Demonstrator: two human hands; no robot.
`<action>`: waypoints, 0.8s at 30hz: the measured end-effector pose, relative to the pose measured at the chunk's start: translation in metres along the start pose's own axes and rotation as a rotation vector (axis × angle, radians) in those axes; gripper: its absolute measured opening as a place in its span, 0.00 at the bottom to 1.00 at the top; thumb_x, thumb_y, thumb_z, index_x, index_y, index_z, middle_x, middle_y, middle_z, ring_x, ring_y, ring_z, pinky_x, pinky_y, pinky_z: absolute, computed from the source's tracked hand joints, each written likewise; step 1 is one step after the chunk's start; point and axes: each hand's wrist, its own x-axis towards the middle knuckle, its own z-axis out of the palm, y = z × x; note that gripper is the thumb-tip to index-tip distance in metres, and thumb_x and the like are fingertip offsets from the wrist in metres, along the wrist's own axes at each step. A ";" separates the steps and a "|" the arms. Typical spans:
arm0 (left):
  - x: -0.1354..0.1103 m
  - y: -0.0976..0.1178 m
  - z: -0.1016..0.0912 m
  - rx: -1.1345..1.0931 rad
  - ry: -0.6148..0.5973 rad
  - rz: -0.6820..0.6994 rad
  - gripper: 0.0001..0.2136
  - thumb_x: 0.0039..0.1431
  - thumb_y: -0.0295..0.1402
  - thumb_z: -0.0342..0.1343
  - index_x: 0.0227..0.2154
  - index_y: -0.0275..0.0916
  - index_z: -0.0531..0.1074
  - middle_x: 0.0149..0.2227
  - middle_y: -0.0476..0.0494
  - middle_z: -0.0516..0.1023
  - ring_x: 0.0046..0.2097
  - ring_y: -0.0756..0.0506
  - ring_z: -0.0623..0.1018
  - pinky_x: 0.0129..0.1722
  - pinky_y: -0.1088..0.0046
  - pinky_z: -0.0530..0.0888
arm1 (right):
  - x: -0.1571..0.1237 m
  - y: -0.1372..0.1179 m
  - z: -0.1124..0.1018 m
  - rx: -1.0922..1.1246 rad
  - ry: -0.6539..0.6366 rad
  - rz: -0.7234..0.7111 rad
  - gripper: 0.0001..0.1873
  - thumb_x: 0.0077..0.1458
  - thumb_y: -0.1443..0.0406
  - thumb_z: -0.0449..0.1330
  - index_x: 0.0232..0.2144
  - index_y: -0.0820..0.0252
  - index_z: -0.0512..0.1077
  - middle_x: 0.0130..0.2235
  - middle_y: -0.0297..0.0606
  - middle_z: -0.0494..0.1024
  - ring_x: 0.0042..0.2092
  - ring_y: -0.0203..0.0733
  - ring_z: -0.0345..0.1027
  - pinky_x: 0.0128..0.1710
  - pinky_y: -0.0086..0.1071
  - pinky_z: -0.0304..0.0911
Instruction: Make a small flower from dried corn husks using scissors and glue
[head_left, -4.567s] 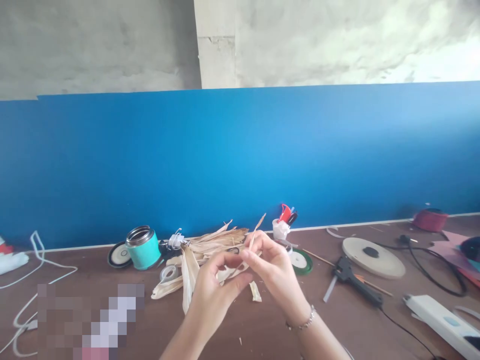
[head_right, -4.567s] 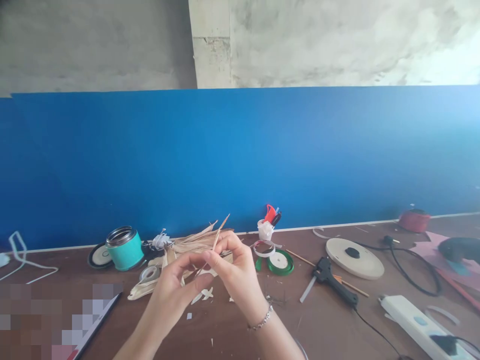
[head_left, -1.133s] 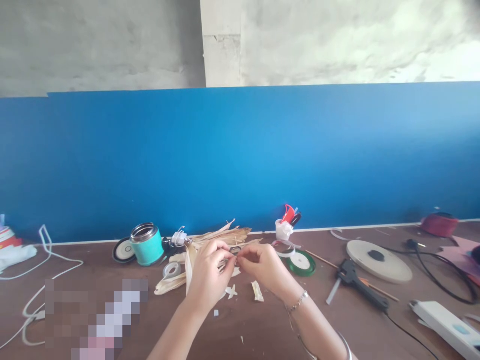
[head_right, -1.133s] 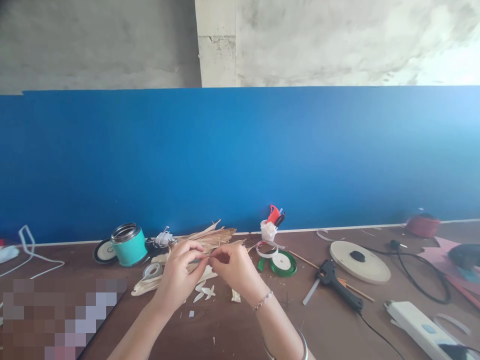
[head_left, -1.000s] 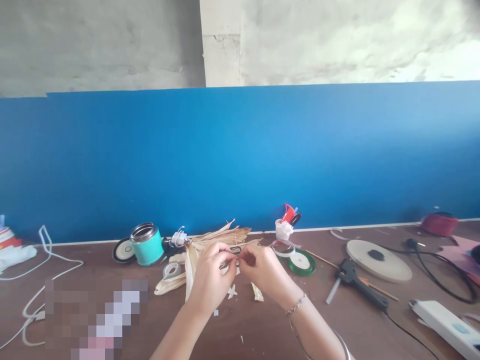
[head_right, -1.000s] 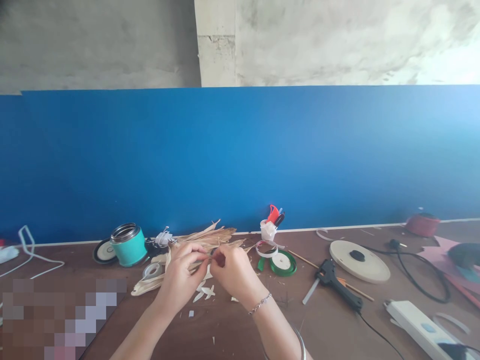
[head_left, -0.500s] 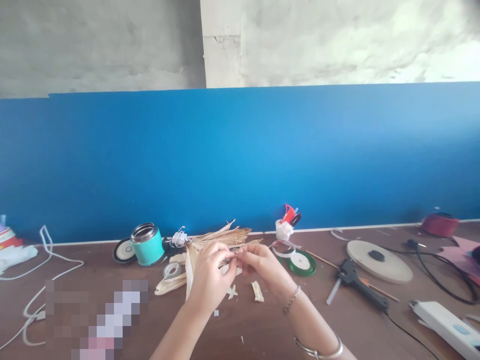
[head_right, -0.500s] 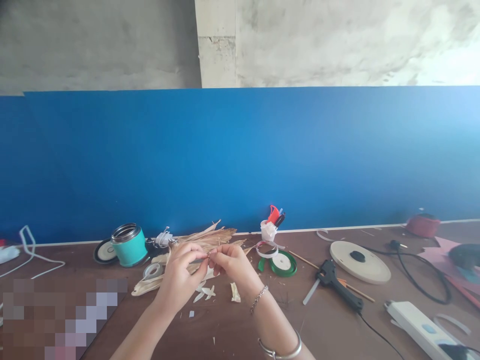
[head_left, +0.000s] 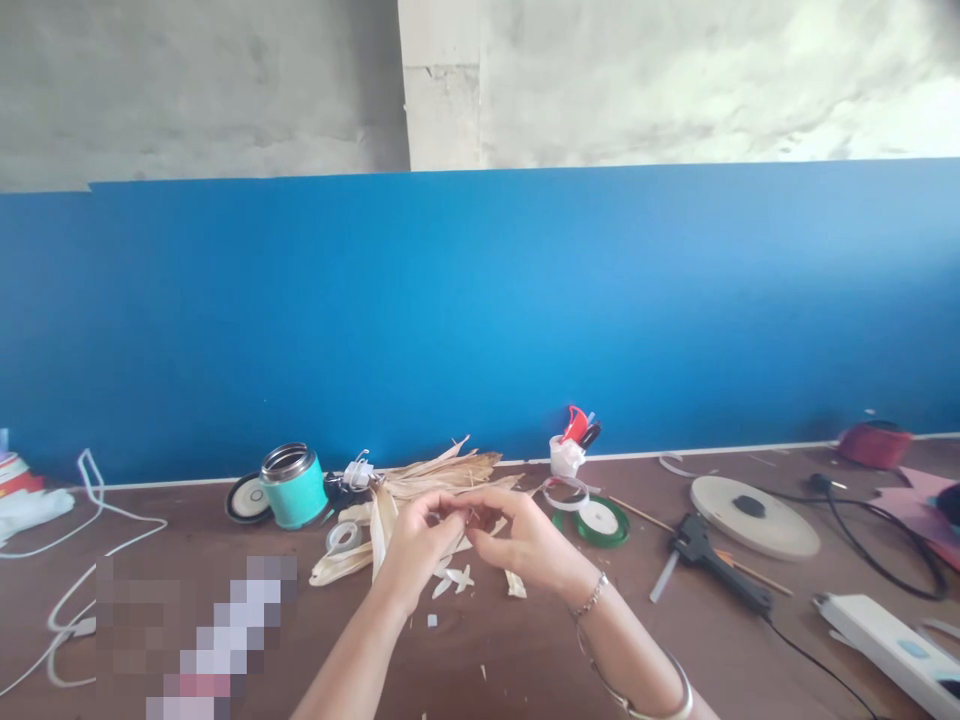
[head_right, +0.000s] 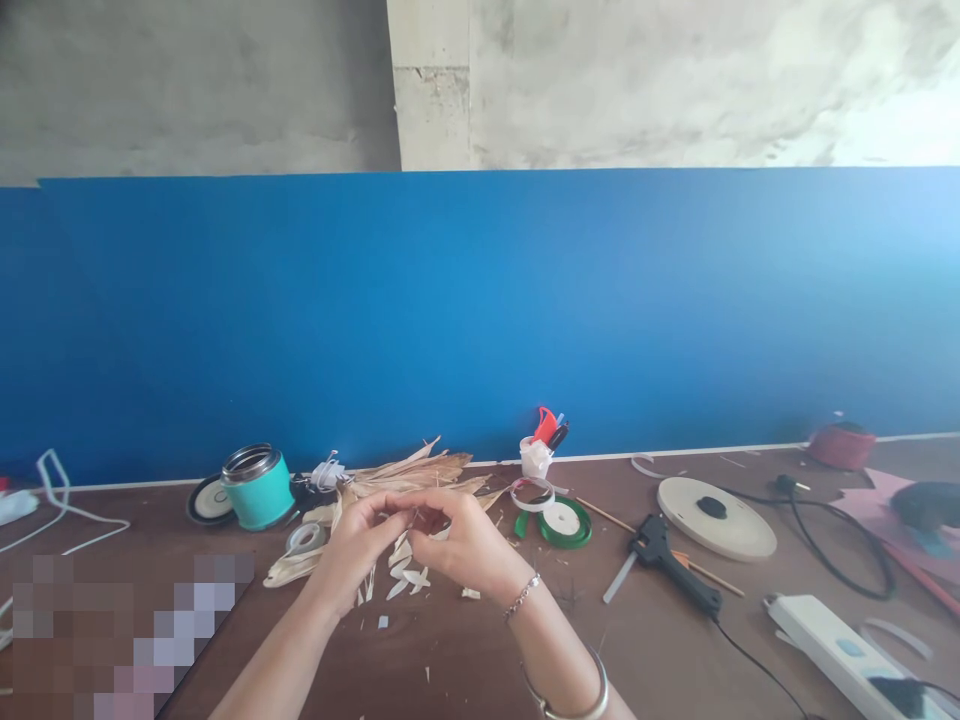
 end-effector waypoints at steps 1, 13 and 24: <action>0.000 0.000 0.000 -0.035 -0.025 -0.022 0.06 0.48 0.34 0.57 0.26 0.37 0.74 0.29 0.45 0.77 0.36 0.44 0.75 0.41 0.69 0.68 | 0.000 -0.001 0.000 -0.021 0.012 -0.017 0.19 0.47 0.73 0.56 0.41 0.55 0.76 0.37 0.35 0.78 0.35 0.37 0.68 0.34 0.28 0.63; 0.004 -0.004 -0.007 -0.067 -0.067 -0.195 0.06 0.43 0.33 0.52 0.21 0.38 0.71 0.29 0.46 0.74 0.32 0.47 0.70 0.31 0.72 0.64 | -0.002 0.003 -0.003 -0.389 0.070 -0.125 0.08 0.47 0.74 0.54 0.28 0.58 0.71 0.30 0.36 0.74 0.33 0.38 0.67 0.33 0.30 0.60; 0.003 -0.001 -0.011 -0.010 -0.060 -0.087 0.12 0.49 0.42 0.58 0.25 0.38 0.71 0.27 0.48 0.72 0.31 0.48 0.69 0.32 0.73 0.65 | 0.000 -0.002 -0.006 -0.227 0.087 -0.003 0.07 0.50 0.70 0.56 0.31 0.59 0.73 0.32 0.36 0.77 0.34 0.39 0.69 0.33 0.30 0.62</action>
